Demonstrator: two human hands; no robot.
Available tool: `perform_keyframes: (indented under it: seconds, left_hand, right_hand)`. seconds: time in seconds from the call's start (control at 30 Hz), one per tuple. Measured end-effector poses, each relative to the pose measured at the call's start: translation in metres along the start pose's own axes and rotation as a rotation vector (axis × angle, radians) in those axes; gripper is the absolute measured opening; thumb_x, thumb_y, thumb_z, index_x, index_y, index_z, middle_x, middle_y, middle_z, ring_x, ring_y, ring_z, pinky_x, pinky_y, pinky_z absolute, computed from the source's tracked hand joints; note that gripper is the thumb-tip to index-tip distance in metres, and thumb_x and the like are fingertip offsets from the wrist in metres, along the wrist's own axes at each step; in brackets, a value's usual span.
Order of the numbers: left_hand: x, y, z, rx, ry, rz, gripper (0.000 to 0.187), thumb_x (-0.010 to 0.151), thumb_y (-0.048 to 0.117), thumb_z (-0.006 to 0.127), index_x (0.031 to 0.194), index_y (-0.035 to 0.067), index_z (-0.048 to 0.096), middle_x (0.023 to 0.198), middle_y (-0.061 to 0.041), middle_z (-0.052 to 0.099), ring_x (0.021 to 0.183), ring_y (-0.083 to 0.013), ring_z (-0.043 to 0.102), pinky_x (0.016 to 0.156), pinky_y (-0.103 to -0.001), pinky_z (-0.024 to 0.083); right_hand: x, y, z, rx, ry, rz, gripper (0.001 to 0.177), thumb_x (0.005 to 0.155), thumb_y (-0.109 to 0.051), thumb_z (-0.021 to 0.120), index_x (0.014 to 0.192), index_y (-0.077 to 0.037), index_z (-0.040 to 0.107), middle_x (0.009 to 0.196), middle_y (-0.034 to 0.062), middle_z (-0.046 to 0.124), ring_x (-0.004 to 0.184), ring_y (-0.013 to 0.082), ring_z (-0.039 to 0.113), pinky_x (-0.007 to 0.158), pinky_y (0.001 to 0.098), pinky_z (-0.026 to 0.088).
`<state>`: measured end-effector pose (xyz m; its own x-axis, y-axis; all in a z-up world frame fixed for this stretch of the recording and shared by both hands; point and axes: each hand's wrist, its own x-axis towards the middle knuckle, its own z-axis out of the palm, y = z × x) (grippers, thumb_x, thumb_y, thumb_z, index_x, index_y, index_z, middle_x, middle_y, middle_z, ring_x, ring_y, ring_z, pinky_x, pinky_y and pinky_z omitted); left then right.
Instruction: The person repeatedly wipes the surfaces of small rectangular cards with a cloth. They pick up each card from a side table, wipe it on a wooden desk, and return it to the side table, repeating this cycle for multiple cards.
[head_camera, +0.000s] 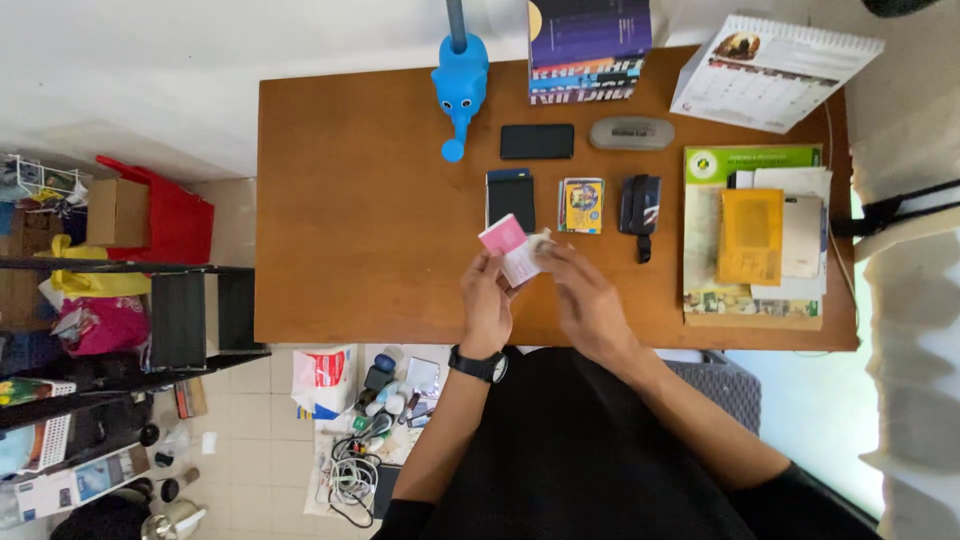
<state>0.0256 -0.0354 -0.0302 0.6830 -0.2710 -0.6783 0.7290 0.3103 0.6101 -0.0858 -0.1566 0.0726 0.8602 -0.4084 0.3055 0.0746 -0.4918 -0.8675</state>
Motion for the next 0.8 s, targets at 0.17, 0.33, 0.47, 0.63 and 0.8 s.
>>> perform_keyframes:
  seconds: [0.17, 0.33, 0.47, 0.63, 0.8]
  left_hand:
    - [-0.02, 0.001, 0.002, 0.108, -0.133, 0.125, 0.006, 0.1, 0.015, 0.065, 0.105, 0.01, 0.066, 0.078, -0.001, 0.071, 0.061, -0.0133, 0.071, 0.054, -0.02, 0.054]
    - [-0.011, 0.007, -0.025, 0.059, -0.052, 0.097, 0.016, 0.1, 0.015, 0.064, 0.111, 0.004, 0.066, 0.092, -0.015, 0.077, 0.08, -0.0293, 0.078, 0.065, -0.04, 0.065]
    - [0.026, -0.01, -0.066, 0.022, 0.008, 0.108, 0.013, 0.097, 0.01, 0.065, 0.11, 0.009, 0.067, 0.089, -0.01, 0.076, 0.075, -0.0236, 0.077, 0.064, -0.032, 0.064]
    - [-0.027, 0.039, -0.044, 0.072, 0.036, 0.119, 0.016, 0.1, 0.019, 0.064, 0.114, 0.012, 0.067, 0.094, -0.004, 0.076, 0.084, -0.0177, 0.076, 0.072, -0.027, 0.06]
    - [0.009, 0.013, -0.072, 0.291, 0.025, 0.198, 0.023, 0.099, 0.026, 0.07, 0.117, 0.013, 0.074, 0.096, -0.001, 0.076, 0.088, -0.0116, 0.074, 0.08, -0.025, 0.058]
  right_hand:
    - [0.02, 0.021, 0.032, -0.26, -0.091, -0.259, 0.041, 0.093, 0.009, 0.043, 0.122, -0.004, 0.068, 0.125, 0.0167, 0.067, 0.126, 0.0391, 0.061, 0.112, 0.0475, 0.045]
    - [0.025, 0.007, 0.036, -0.271, 0.023, -0.118, 0.044, 0.092, 0.01, 0.045, 0.126, -0.004, 0.068, 0.121, 0.0163, 0.065, 0.119, 0.0386, 0.064, 0.103, 0.0462, 0.052]
    - [0.003, -0.008, 0.049, -0.367, -0.126, -0.407, 0.037, 0.089, 0.005, 0.053, 0.12, -0.006, 0.071, 0.124, 0.015, 0.069, 0.122, 0.0353, 0.065, 0.108, 0.0465, 0.049]
    - [-0.008, 0.016, 0.07, 0.25, 0.029, 0.385, 0.032, 0.097, -0.008, 0.056, 0.125, -0.006, 0.07, 0.103, 0.0104, 0.068, 0.096, 0.0268, 0.066, 0.086, 0.0413, 0.056]
    - [-0.012, 0.014, 0.105, 0.784, 0.025, 0.759, 0.036, 0.086, -0.01, 0.079, 0.12, 0.0, 0.07, 0.08, 0.0088, 0.07, 0.06, 0.0172, 0.068, 0.055, 0.0306, 0.056]
